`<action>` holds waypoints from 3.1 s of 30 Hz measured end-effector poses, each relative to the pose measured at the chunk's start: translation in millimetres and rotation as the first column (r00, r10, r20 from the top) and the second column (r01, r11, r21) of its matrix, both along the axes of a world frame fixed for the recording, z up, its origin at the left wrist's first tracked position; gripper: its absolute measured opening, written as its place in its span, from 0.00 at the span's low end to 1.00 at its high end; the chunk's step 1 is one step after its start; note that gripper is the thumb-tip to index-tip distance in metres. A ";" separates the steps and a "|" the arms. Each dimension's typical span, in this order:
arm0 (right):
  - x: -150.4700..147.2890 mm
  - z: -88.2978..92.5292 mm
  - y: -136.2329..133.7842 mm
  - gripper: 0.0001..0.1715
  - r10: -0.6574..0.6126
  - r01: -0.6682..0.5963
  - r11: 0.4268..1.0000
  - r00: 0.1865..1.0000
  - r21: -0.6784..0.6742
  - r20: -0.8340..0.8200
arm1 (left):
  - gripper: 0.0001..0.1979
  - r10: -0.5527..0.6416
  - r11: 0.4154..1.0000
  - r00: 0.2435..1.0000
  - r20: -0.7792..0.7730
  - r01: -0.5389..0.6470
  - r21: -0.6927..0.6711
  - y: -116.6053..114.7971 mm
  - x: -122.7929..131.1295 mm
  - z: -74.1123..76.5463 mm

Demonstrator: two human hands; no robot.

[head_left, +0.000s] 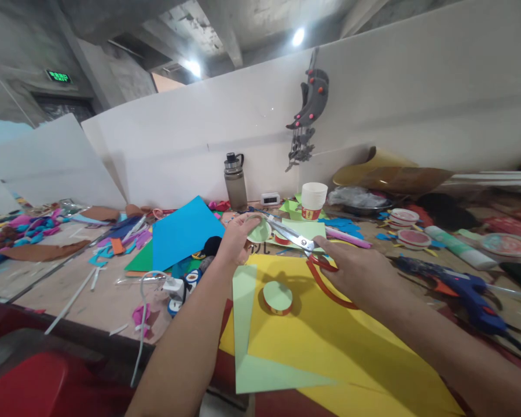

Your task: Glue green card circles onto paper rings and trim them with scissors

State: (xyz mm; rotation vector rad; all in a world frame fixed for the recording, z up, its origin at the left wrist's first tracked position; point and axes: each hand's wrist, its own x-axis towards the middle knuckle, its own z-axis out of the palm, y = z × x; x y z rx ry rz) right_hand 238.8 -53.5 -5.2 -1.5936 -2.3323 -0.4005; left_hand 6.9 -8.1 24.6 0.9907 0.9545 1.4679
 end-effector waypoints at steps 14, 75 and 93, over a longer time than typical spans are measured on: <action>-5.5 11.8 -10.3 0.21 -0.032 0.036 0.995 0.999 0.089 -0.041 | 0.13 0.015 1.000 0.998 -0.064 -0.014 0.016 0.2 -0.9 -3.1; -21.4 1.6 2.1 0.37 -0.259 -0.462 0.855 0.016 -0.237 -0.966 | 0.19 -0.135 0.984 0.980 -0.147 0.150 0.095 -22.3 51.8 -20.0; -0.3 -12.0 20.7 0.23 -0.128 -0.355 0.877 0.477 -0.324 -0.870 | 0.09 0.048 0.993 0.998 -0.046 -0.053 -0.109 3.8 12.4 -18.6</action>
